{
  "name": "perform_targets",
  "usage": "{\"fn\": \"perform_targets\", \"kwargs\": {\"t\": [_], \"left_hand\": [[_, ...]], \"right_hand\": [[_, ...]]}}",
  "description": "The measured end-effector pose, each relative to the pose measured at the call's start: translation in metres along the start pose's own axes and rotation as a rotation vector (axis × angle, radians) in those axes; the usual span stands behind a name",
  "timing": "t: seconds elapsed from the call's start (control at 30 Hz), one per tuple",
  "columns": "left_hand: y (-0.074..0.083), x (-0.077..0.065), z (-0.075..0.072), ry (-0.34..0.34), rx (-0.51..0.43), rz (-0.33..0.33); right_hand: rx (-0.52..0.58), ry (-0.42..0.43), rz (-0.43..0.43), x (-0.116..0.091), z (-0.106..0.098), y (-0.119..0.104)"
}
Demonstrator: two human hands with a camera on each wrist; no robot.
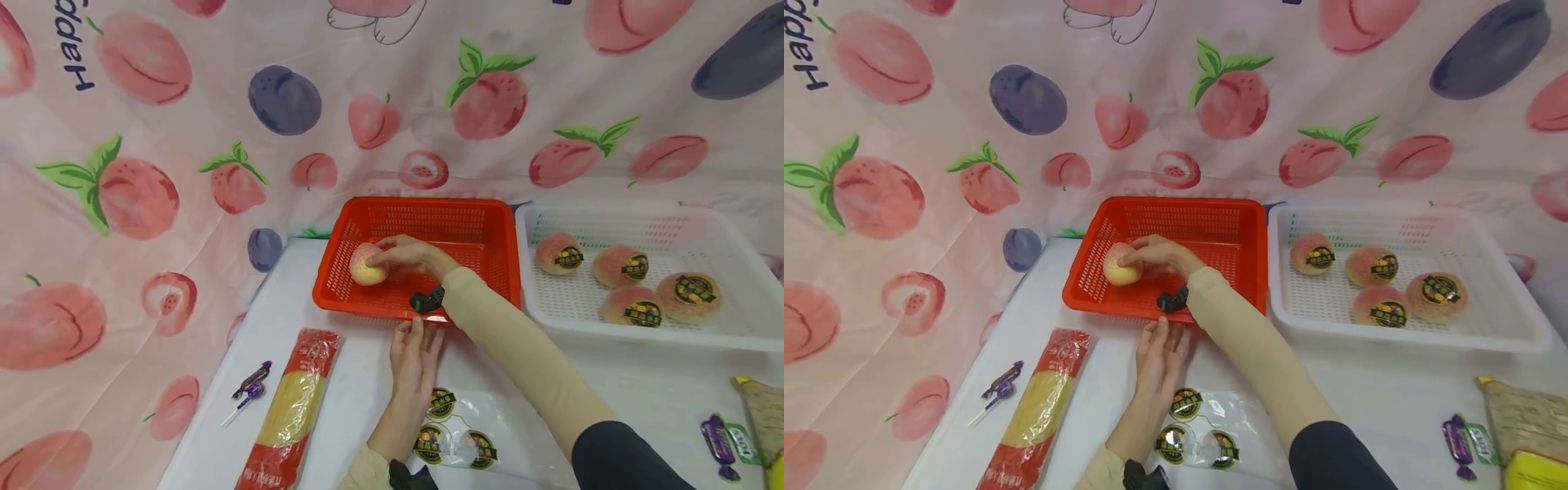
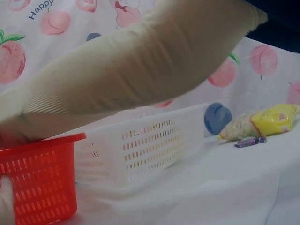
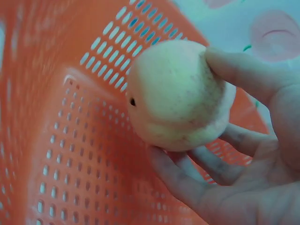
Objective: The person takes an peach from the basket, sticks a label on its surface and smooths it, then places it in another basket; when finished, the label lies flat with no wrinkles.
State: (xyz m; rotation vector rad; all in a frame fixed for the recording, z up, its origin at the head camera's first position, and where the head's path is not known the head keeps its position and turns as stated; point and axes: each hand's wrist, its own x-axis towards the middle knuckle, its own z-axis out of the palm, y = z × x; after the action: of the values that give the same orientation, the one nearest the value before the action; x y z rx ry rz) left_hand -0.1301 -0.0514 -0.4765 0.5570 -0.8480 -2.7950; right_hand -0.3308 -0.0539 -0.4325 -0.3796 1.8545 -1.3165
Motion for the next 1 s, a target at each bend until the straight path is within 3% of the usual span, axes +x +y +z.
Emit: {"fn": "perform_targets", "kwargs": {"t": [0.2,0.53,0.73,1.0], "left_hand": [[0.004,0.001,-0.002,0.0,-0.027,-0.007],[0.001,0.0,0.0,-0.005,-0.036,0.001],[0.0,0.001,-0.001,-0.035,-0.055,0.003],[0.002,-0.001,0.0,-0.045,-0.039,-0.002]], "right_hand": [[0.07,0.112,-0.096,-0.016,0.004,-0.007],[0.109,0.303,-0.243,-0.06,0.003,-0.006],[0.063,0.387,-0.285,-0.089,-0.003,0.0],[-0.006,0.435,-0.361,-0.117,-0.001,0.012]]}}
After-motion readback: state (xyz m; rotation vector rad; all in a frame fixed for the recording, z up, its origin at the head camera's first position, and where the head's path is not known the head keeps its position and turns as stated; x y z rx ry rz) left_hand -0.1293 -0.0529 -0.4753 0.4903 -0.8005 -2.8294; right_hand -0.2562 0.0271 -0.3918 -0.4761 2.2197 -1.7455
